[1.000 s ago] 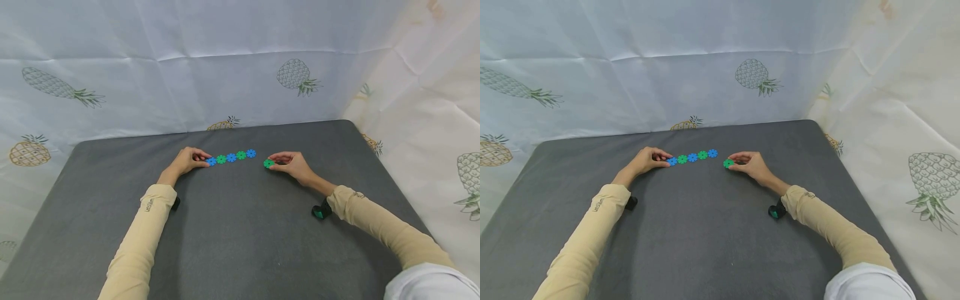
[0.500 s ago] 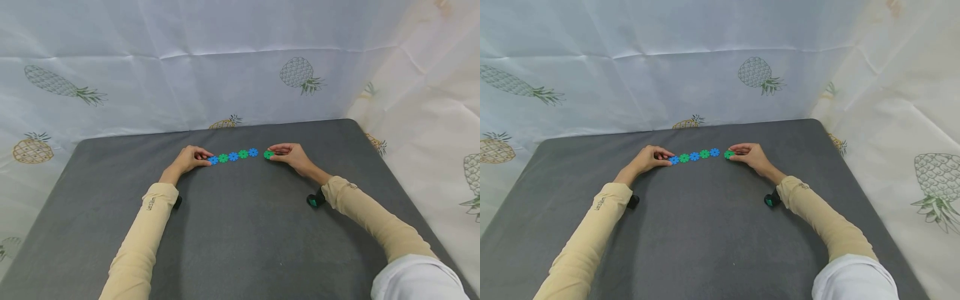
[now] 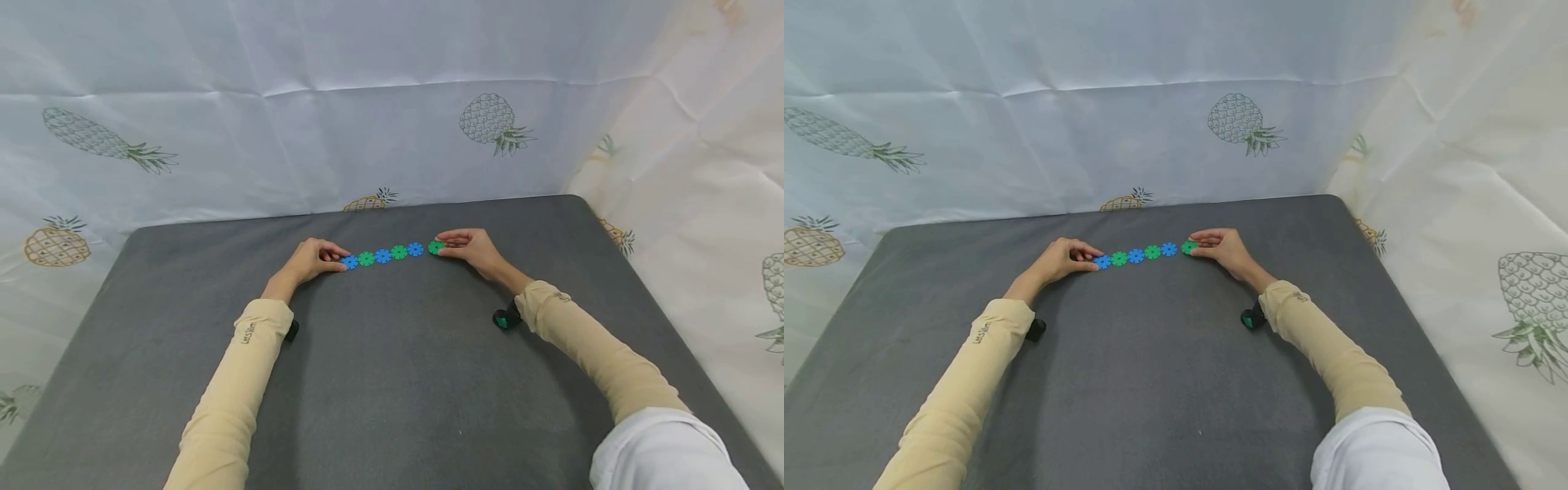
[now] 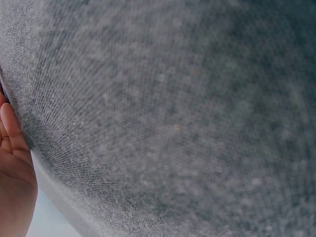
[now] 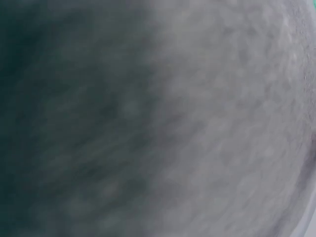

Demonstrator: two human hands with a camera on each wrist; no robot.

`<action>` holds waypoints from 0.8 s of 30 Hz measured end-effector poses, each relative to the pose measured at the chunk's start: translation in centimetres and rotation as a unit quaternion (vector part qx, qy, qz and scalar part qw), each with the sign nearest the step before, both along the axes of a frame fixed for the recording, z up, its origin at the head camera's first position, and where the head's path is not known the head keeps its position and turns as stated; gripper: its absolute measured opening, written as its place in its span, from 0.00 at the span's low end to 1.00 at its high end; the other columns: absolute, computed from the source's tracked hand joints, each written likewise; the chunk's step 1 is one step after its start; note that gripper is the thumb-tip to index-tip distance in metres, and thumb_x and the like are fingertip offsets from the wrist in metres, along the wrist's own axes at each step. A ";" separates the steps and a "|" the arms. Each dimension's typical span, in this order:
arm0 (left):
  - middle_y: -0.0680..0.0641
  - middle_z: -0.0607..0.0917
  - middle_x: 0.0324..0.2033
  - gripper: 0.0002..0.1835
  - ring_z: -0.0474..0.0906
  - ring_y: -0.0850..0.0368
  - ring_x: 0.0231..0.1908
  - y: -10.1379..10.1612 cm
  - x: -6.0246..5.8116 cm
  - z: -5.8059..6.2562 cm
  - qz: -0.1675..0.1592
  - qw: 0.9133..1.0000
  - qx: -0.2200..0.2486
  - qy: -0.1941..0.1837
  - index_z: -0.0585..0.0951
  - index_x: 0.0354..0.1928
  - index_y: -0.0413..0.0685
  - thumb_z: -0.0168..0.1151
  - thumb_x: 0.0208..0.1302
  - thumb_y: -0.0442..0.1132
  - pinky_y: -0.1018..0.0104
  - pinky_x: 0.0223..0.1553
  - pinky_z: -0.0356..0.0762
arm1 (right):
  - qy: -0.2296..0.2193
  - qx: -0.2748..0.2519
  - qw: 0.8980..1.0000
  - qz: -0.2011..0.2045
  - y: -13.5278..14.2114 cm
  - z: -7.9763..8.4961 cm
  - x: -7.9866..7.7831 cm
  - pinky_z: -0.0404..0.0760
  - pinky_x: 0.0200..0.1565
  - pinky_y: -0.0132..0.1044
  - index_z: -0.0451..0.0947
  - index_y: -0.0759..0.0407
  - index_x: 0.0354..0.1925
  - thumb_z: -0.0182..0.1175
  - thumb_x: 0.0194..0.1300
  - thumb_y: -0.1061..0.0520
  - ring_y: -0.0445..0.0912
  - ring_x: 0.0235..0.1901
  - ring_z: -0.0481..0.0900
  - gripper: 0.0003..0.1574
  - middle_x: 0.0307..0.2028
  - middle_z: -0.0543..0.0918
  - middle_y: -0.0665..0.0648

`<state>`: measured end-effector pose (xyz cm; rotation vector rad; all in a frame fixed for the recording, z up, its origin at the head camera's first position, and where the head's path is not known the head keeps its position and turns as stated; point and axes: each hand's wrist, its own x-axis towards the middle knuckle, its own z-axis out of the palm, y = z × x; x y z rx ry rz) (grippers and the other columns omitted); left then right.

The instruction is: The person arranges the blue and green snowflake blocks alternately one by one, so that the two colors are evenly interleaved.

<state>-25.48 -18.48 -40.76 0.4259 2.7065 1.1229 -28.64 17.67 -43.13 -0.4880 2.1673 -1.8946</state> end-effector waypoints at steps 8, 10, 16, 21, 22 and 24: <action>0.46 0.81 0.32 0.15 0.70 0.56 0.26 0.1 0.1 0.0 -0.003 1.000 0.002 -0.003 0.86 0.46 0.41 0.72 0.55 0.36 0.65 0.32 0.67 | -0.008 0.014 1.000 -0.019 -0.7 0.0 -0.3 0.79 0.45 0.33 0.77 0.76 0.51 0.67 0.55 0.72 0.44 0.45 0.83 0.23 0.50 0.79 0.73; 0.46 0.81 0.32 0.15 0.70 0.56 0.26 0.1 0.1 0.0 -0.002 1.000 0.001 -0.003 0.86 0.46 0.41 0.72 0.55 0.36 0.65 0.32 0.67 | -0.005 0.022 1.000 -0.022 -0.8 0.1 -0.3 0.79 0.45 0.33 0.78 0.76 0.50 0.67 0.55 0.72 0.44 0.45 0.83 0.23 0.50 0.79 0.73; 0.47 0.81 0.32 0.15 0.70 0.56 0.26 0.0 0.0 0.0 -0.001 1.000 -0.001 -0.002 0.86 0.46 0.41 0.72 0.56 0.36 0.66 0.31 0.66 | 0.031 0.067 0.997 -0.025 -1.0 0.2 -0.3 0.79 0.45 0.32 0.79 0.75 0.50 0.68 0.55 0.70 0.54 0.49 0.81 0.22 0.49 0.81 0.71; 0.46 0.81 0.32 0.15 0.70 0.56 0.27 -0.1 -0.1 0.0 -0.002 1.000 -0.001 0.000 0.86 0.46 0.41 0.72 0.56 0.36 0.66 0.31 0.66 | 0.069 0.097 0.993 -0.021 -1.3 0.7 0.0 0.79 0.42 0.30 0.81 0.74 0.48 0.68 0.55 0.69 0.58 0.47 0.81 0.20 0.46 0.82 0.70; 0.46 0.81 0.32 0.15 0.70 0.56 0.27 -0.1 -0.1 -0.1 -0.002 1.000 0.000 0.000 0.86 0.46 0.41 0.72 0.56 0.36 0.66 0.31 0.66 | 0.073 0.098 0.992 -0.020 -1.3 0.7 0.0 0.79 0.42 0.30 0.81 0.73 0.47 0.68 0.55 0.69 0.56 0.46 0.82 0.20 0.46 0.82 0.70; 0.46 0.81 0.32 0.15 0.70 0.56 0.27 -0.1 -0.1 0.0 -0.001 1.000 0.000 -0.001 0.86 0.46 0.41 0.71 0.56 0.36 0.66 0.31 0.66 | 0.073 0.098 0.992 -0.018 -1.2 0.7 0.0 0.80 0.41 0.30 0.81 0.73 0.47 0.69 0.55 0.69 0.54 0.44 0.82 0.20 0.45 0.83 0.70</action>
